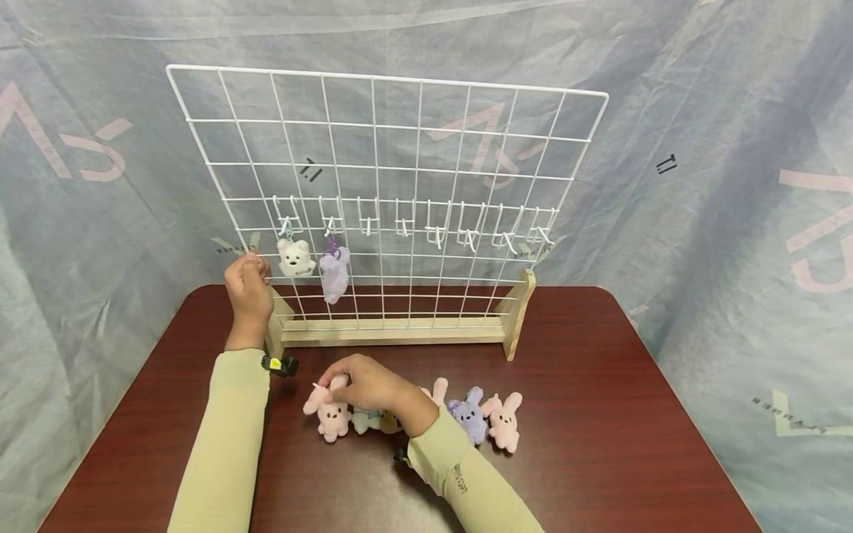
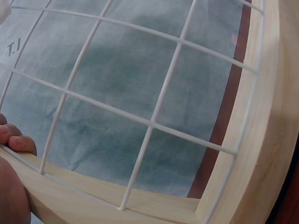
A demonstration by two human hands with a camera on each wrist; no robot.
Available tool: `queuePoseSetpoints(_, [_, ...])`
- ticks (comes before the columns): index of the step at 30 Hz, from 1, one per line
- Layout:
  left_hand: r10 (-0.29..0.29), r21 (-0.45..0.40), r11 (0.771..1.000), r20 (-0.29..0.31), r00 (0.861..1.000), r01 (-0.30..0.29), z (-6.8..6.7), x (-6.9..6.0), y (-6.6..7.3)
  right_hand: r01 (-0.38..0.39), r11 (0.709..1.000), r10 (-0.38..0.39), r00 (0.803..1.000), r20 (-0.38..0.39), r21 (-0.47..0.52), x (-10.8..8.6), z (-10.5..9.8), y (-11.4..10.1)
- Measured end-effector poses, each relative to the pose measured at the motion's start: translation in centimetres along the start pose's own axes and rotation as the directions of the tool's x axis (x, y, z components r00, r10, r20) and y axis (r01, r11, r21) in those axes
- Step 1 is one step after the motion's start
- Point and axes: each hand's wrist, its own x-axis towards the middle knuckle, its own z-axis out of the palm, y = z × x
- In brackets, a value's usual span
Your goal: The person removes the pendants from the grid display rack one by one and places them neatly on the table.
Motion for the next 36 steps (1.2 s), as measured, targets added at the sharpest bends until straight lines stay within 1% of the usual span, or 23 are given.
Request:
queuePoseSetpoints(4, [0.008, 0.018, 1.0, 0.007, 1.0, -0.008, -0.1, -0.1, 0.0, -0.001, 1.0, 0.001, 1.0, 0.017, -0.03, -0.1, 0.1, -0.1])
queuePoseSetpoints(7, [0.013, 0.018, 1.0, 0.009, 1.0, -0.013, -0.1, -0.2, 0.0, -0.022, 0.999, 0.023, 0.999, 0.022, -0.032, -0.1, 0.2, -0.1])
queuePoseSetpoints(11, [0.012, 0.0, 1.0, 0.007, 1.0, -0.012, -0.1, -0.3, 0.0, -0.019, 0.999, 0.019, 1.0, 0.009, -0.034, 0.0, 0.5, 0.1])
queuePoseSetpoints(14, [0.012, 0.0, 1.0, 0.002, 1.0, -0.012, -0.1, -0.3, 0.0, -0.019, 0.996, 0.018, 1.0, -0.015, -0.086, 0.2, 0.7, 0.3])
queuePoseSetpoints(16, [0.011, 0.004, 1.0, 0.001, 1.0, -0.011, -0.1, -0.2, 0.1, -0.035, 0.992, 0.032, 0.999, -0.028, -0.119, 0.2, 0.8, 0.3])
queuePoseSetpoints(19, [0.014, 0.007, 1.0, -0.001, 1.0, -0.014, -0.1, -0.2, 0.1, -0.058, 0.988, 0.052, 0.998, -0.045, -0.141, 0.3, 0.9, 0.2])
queuePoseSetpoints(23, [0.01, -0.005, 1.0, -0.001, 1.0, -0.01, -0.1, -0.1, 0.1, -0.058, 0.991, 0.052, 0.997, -0.055, -0.122, 0.3, 1.2, 0.2])
queuePoseSetpoints(28, [0.002, -0.013, 1.0, 0.002, 1.0, -0.002, 0.0, -0.1, 0.2, -0.051, 0.991, 0.044, 0.997, -0.058, -0.124, 0.3, 1.6, 0.5])
queuePoseSetpoints(34, [-0.006, -0.011, 1.0, -0.003, 1.0, 0.006, 0.0, -0.1, 0.2, -0.044, 0.991, 0.036, 0.997, -0.061, -0.129, 0.4, 1.7, 0.7])
queuePoseSetpoints(36, [-0.006, -0.007, 1.0, -0.006, 1.0, 0.006, 0.0, -0.1, 0.2, -0.04, 0.988, 0.031, 0.997, -0.064, -0.149, 0.4, 1.7, 0.7])
